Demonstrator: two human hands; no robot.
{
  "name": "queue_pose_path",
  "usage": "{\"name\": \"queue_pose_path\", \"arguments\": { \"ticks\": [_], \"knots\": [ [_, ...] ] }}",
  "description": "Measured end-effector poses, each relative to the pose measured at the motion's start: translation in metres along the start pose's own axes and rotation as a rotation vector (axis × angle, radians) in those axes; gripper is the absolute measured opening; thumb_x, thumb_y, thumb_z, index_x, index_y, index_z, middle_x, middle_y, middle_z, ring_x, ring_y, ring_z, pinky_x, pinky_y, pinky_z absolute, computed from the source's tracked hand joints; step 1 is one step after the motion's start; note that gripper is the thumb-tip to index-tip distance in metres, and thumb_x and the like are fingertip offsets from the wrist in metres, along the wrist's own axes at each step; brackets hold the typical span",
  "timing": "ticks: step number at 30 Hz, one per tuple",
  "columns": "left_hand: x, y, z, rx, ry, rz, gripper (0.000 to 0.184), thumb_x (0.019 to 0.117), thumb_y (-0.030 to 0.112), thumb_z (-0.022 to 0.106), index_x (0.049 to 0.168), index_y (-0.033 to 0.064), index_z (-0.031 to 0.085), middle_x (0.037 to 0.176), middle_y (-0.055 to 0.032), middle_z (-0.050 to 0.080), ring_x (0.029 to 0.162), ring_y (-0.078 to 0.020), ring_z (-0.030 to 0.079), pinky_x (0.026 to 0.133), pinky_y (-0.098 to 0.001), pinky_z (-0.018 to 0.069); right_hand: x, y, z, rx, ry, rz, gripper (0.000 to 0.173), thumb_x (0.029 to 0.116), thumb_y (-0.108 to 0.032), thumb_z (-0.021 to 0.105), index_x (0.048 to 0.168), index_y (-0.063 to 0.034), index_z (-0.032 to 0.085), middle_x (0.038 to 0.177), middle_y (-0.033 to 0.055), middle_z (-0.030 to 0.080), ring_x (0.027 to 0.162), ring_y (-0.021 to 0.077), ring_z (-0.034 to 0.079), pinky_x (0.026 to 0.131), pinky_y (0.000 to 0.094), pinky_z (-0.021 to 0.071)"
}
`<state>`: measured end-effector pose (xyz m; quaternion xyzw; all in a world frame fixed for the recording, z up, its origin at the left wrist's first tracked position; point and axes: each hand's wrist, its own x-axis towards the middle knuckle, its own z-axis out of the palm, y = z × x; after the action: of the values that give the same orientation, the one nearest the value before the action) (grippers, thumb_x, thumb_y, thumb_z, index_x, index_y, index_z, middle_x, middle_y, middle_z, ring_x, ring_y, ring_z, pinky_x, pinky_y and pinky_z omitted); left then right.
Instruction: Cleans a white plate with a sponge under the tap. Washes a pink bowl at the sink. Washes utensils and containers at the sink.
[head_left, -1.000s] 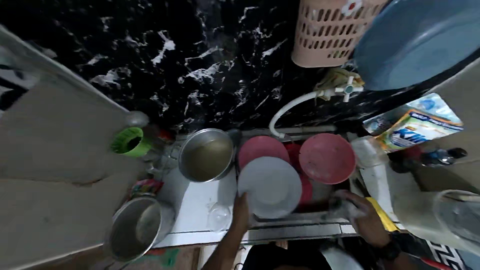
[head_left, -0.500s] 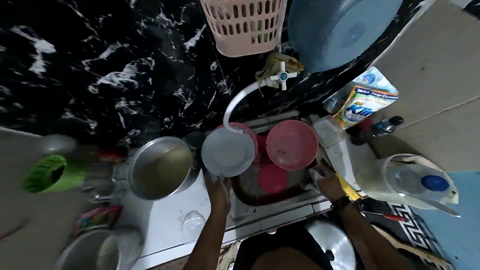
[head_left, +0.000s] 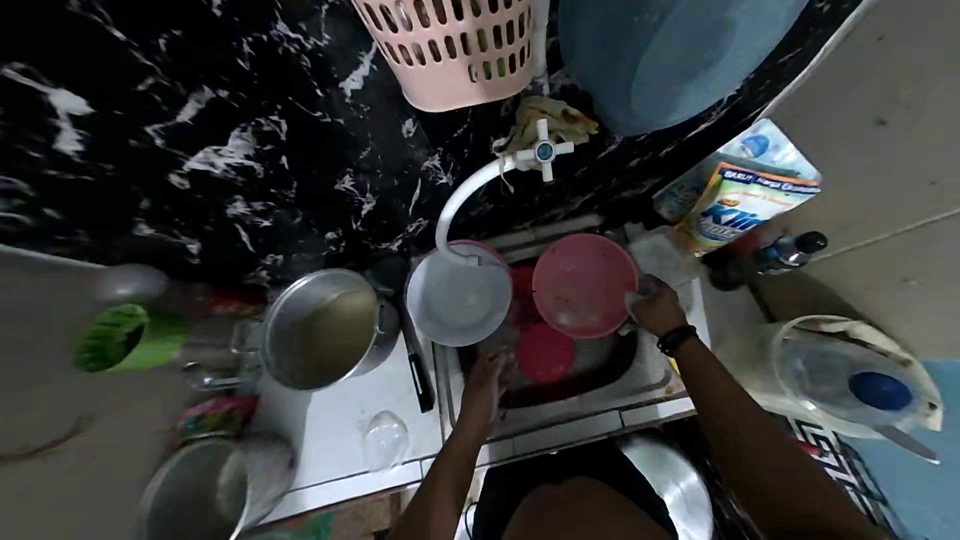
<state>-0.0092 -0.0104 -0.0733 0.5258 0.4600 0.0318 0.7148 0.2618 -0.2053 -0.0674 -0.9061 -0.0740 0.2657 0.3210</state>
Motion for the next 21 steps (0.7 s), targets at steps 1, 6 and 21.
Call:
{"name": "queue_pose_path", "arguments": {
  "ticks": [1,6,21],
  "knots": [
    [0.000,0.001,0.001,-0.007,-0.001,-0.002,0.038,0.1097,0.021,0.044,0.142,0.0018,0.051,0.127,-0.0154,0.066,0.111,-0.0234,0.067,0.093,-0.0401,0.0564,0.000,-0.004,-0.001,0.007,-0.019,-0.017,0.042,0.0988,-0.021,0.065,0.136,-0.0008,0.059,0.121,0.0258,0.067,0.114,0.0398,0.065,0.100,0.0607,0.0496],
    [0.001,0.006,0.001,-0.019,0.032,0.059,0.037,0.1091,0.020,0.046,0.140,0.0000,0.052,0.124,-0.0160,0.067,0.107,-0.0240,0.069,0.090,-0.0403,0.0580,0.003,-0.009,0.003,0.064,-0.117,-0.034,0.041,0.1013,-0.018,0.060,0.137,0.0014,0.057,0.123,0.0267,0.065,0.113,0.0379,0.064,0.100,0.0576,0.0503],
    [0.075,0.139,-0.024,0.323,0.176,0.450,0.052,0.1060,0.030,0.055,0.153,0.0129,0.040,0.146,-0.0140,0.053,0.126,-0.0284,0.059,0.101,-0.0518,0.0517,0.027,-0.009,0.018,0.166,-0.092,-0.186,0.044,0.1022,-0.013,0.059,0.144,-0.0001,0.051,0.126,0.0287,0.063,0.112,0.0411,0.065,0.098,0.0602,0.0512]
  ]
}}
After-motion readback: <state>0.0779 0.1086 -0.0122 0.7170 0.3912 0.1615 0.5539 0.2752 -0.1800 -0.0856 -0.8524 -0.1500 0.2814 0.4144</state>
